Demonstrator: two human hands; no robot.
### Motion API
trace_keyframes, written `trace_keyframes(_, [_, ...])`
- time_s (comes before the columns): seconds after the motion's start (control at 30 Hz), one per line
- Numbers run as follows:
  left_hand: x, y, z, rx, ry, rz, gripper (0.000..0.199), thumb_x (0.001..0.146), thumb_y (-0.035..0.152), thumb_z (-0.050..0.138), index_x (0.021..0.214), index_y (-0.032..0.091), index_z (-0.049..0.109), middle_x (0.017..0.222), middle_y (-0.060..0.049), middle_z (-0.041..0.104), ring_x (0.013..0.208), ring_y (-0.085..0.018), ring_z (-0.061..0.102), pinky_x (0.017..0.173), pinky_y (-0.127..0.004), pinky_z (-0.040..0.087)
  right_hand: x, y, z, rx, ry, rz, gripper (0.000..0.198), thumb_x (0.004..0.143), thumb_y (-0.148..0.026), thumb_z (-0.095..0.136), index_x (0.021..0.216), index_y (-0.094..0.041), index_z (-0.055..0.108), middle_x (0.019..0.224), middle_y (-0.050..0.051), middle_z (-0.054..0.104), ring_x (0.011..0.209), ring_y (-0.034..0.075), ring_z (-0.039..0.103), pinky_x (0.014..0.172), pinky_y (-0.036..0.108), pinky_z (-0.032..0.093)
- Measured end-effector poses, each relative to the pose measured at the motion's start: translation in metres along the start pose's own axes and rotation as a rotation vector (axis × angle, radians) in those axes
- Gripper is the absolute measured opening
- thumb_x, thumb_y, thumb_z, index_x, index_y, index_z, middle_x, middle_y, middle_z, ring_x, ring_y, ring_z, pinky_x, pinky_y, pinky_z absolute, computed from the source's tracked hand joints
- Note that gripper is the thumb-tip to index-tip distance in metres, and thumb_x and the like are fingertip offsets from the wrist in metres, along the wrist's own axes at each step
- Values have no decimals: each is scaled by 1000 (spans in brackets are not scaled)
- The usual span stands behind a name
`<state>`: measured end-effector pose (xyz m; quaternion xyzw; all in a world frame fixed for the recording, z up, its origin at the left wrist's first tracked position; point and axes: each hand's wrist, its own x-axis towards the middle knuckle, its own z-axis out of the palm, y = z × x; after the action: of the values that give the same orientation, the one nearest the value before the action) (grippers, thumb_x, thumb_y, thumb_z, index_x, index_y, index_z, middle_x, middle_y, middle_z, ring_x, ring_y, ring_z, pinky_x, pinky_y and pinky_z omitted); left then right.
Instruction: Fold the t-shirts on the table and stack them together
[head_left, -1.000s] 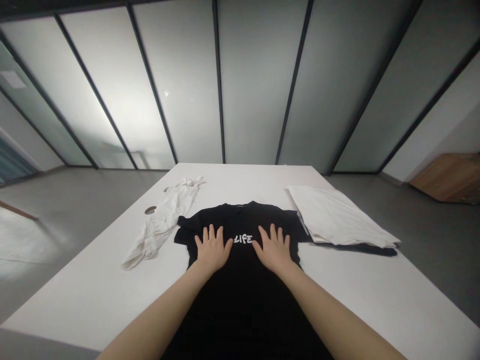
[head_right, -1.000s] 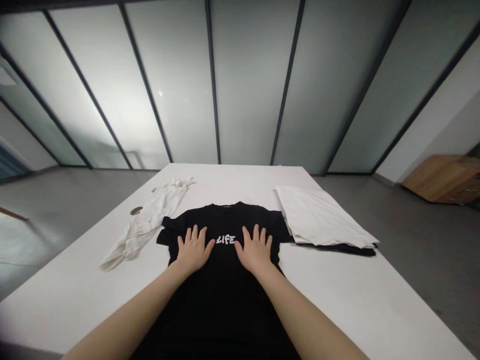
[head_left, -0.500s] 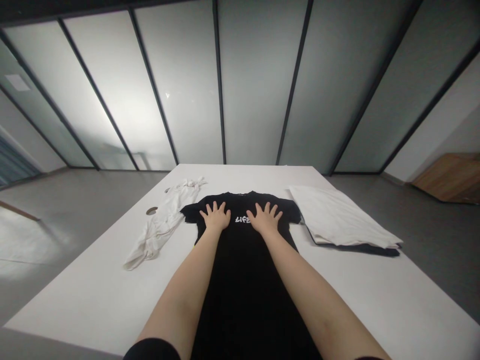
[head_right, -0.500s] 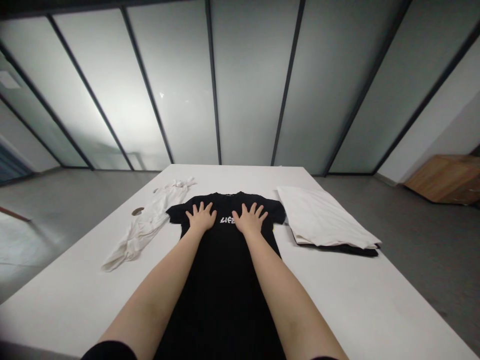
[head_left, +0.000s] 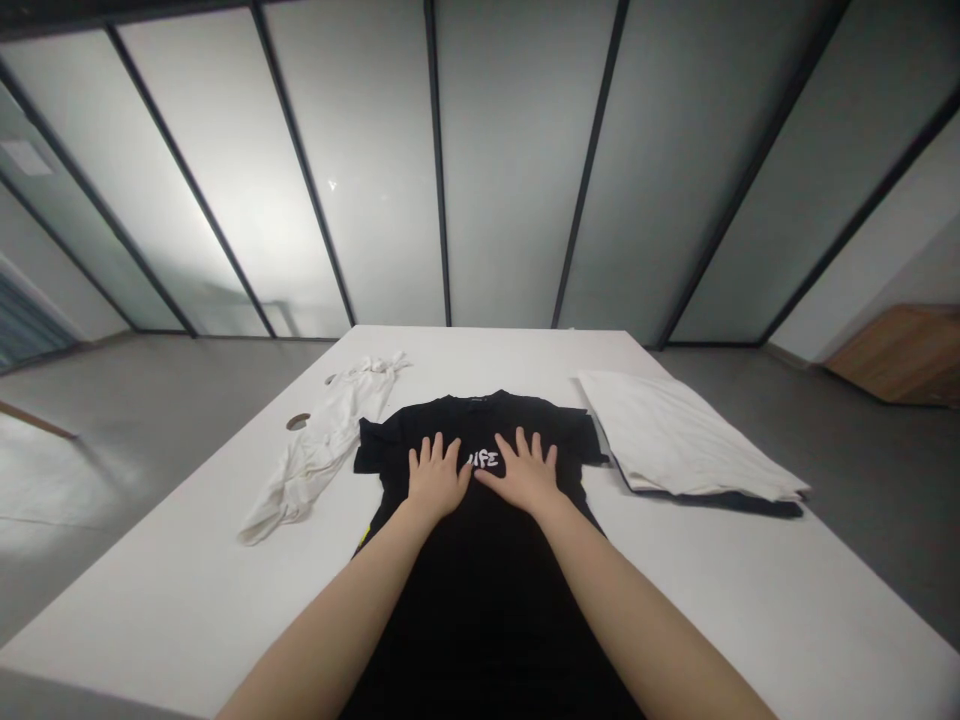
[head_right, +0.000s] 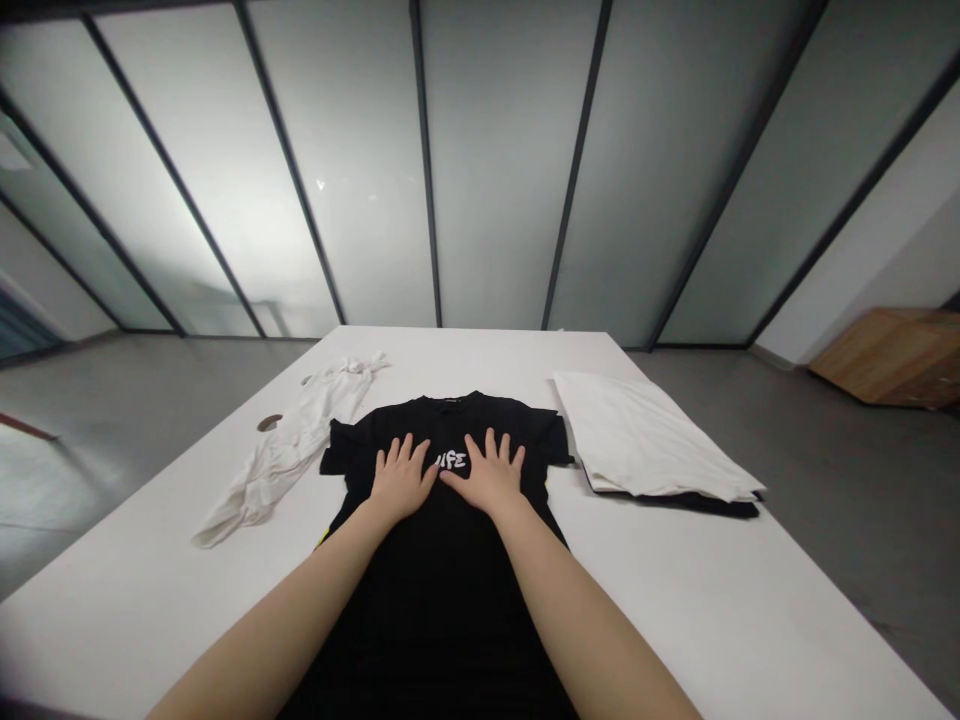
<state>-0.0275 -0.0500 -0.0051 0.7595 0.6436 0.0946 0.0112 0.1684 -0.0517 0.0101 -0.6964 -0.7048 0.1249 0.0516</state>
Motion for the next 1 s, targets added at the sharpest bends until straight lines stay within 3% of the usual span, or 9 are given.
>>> trace_keyframes(0.1, [1, 1, -1, 6, -32, -78, 75, 100, 66, 44, 163, 25, 47, 171, -21, 36, 155, -52, 32, 119, -73, 27, -4, -6, -5, 11, -115, 61, 107, 83, -93, 50, 171, -36, 27, 180, 14, 5, 160, 55, 0, 116, 82, 3])
trace_keyframes(0.17, [13, 2, -5, -8, -58, -118, 79, 98, 69, 45, 163, 25, 47, 170, -23, 37, 153, -55, 33, 116, -77, 28, 2, -10, -11, 44, -130, 99, 100, 86, -90, 49, 168, -36, 34, 179, 16, 12, 158, 58, 8, 114, 84, 9])
trace_keyframes(0.3, [52, 1, -16, -62, -131, -192, 74, 100, 66, 39, 161, 27, 49, 171, -19, 36, 156, -53, 29, 118, -78, 23, 27, -12, -19, 100, 16, 121, 73, 104, -70, 31, 163, -30, 46, 175, 17, 26, 158, 51, 21, 119, 76, 14])
trace_keyframes(0.47, [87, -23, -19, -89, -75, -297, 68, 102, 58, 37, 163, 30, 46, 175, -13, 30, 161, -47, 19, 122, -76, 16, 53, 7, -20, 43, 90, 221, 73, 104, -64, 34, 168, -28, 36, 178, 13, 21, 162, 45, 14, 125, 68, 8])
trace_keyframes(0.7, [85, -76, -12, -230, 93, -252, 52, 98, 44, 52, 144, 23, 66, 163, -18, 50, 153, -42, 40, 124, -60, 27, 63, 51, -20, 65, 268, 266, 61, 106, -47, 40, 158, -20, 55, 167, 18, 43, 153, 43, 37, 124, 57, 26])
trace_keyframes(0.83, [81, -105, -28, -313, 207, -369, 44, 88, 31, 62, 129, 17, 72, 139, -23, 68, 137, -42, 57, 117, -55, 39, 63, 82, -33, 83, 392, 287, 51, 105, -29, 39, 147, -14, 64, 143, 23, 63, 134, 36, 58, 114, 49, 41])
trace_keyframes(0.93, [78, -119, -48, -122, 88, -568, 47, 90, 30, 56, 131, 11, 69, 139, -28, 65, 135, -46, 56, 111, -58, 43, 61, 101, -43, 45, 364, 398, 48, 102, -22, 44, 144, -9, 64, 135, 26, 66, 128, 34, 63, 109, 44, 46])
trace_keyframes(1.0, [75, -125, -59, -17, -5, -665, 50, 92, 31, 53, 134, 8, 67, 144, -30, 61, 136, -47, 54, 107, -59, 45, 58, 109, -47, 5, 302, 466, 47, 100, -27, 53, 141, -6, 65, 134, 28, 66, 128, 37, 64, 107, 45, 49])
